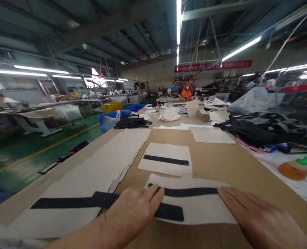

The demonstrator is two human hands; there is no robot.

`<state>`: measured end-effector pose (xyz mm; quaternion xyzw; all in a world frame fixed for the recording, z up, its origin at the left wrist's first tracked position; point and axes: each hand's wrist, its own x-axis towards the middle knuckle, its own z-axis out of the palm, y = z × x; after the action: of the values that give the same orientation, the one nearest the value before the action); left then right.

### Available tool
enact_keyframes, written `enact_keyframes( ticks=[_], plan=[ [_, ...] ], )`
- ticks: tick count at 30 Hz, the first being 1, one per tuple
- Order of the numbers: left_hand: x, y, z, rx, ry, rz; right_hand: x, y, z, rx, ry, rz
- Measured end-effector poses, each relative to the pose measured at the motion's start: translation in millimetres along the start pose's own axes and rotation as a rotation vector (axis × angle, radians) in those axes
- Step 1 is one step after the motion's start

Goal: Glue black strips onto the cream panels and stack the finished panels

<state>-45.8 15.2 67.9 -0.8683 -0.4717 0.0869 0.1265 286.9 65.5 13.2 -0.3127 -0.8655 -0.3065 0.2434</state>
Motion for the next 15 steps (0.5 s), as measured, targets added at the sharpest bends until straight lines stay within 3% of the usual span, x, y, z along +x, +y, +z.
enact_keyframes(
  ticks=[4, 8, 11, 15],
  plan=[
    [20, -59, 17.0, 0.022, 0.074, -0.068, 62, -2, 35, 0.028, -0.137, 0.102],
    [48, -108, 45.2, 0.066, 0.017, -0.099, 97, -11, 84, 0.047, -0.236, 0.144],
    [63, -124, 66.2, 0.073, -0.015, -0.111, 106, -21, 115, 0.053, -0.288, 0.141],
    [73, -125, 87.8, 0.070, -0.060, -0.124, 101, -37, 137, 0.059, -0.414, 0.118]
  ],
)
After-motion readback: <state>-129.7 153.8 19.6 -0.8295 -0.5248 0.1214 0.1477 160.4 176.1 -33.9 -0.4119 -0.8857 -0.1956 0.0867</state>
